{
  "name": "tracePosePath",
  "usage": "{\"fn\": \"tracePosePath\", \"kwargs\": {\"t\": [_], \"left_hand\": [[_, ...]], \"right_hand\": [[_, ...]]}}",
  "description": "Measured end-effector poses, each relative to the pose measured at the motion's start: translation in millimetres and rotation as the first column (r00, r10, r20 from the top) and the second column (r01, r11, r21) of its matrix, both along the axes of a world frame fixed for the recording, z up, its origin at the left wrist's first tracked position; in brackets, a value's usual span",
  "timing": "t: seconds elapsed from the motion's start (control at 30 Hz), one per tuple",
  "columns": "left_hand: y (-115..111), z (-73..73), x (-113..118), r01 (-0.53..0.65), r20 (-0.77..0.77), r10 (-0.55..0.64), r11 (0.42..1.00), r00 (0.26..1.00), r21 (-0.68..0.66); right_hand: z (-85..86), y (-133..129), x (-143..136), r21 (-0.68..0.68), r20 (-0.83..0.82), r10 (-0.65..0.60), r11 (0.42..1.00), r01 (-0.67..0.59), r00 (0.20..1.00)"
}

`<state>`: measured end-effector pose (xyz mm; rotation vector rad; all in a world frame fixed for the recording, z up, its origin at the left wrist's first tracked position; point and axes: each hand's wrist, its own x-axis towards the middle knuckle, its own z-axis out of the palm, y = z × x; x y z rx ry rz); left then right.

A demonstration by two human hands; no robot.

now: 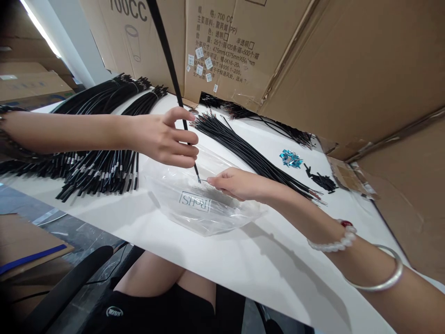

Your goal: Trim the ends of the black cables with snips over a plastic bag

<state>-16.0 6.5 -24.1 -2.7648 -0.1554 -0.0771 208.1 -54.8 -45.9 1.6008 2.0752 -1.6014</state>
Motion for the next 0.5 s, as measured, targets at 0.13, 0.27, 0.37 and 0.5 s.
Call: {"fn": "tracePosePath", "kwargs": {"t": [0.13,0.27,0.37,0.5], "left_hand": [[1.0,5.6,-0.2,0.017,-0.027,-0.012,0.983,1.0,0.182],[-3.3,8.8,4.4,-0.005,-0.061,0.018,0.978,0.998,0.209],[-9.8,10.9,12.7,-0.02,-0.072,0.027,0.995,0.997,0.096],[-19.4,12.8,22.7,0.01,0.004,-0.01,0.987,1.0,-0.161]], "right_hand": [[15.5,-4.4,10.4,0.088,-0.078,-0.113,0.989,0.12,0.99],[34.4,-6.4,2.6,0.45,-0.57,-0.184,0.746,0.492,0.801],[43.4,-6.7,-21.7,0.576,-0.765,-0.006,0.44,0.689,0.644],[48.4,-6.7,-48.9,0.611,-0.771,0.095,0.388,0.69,0.63]]}}
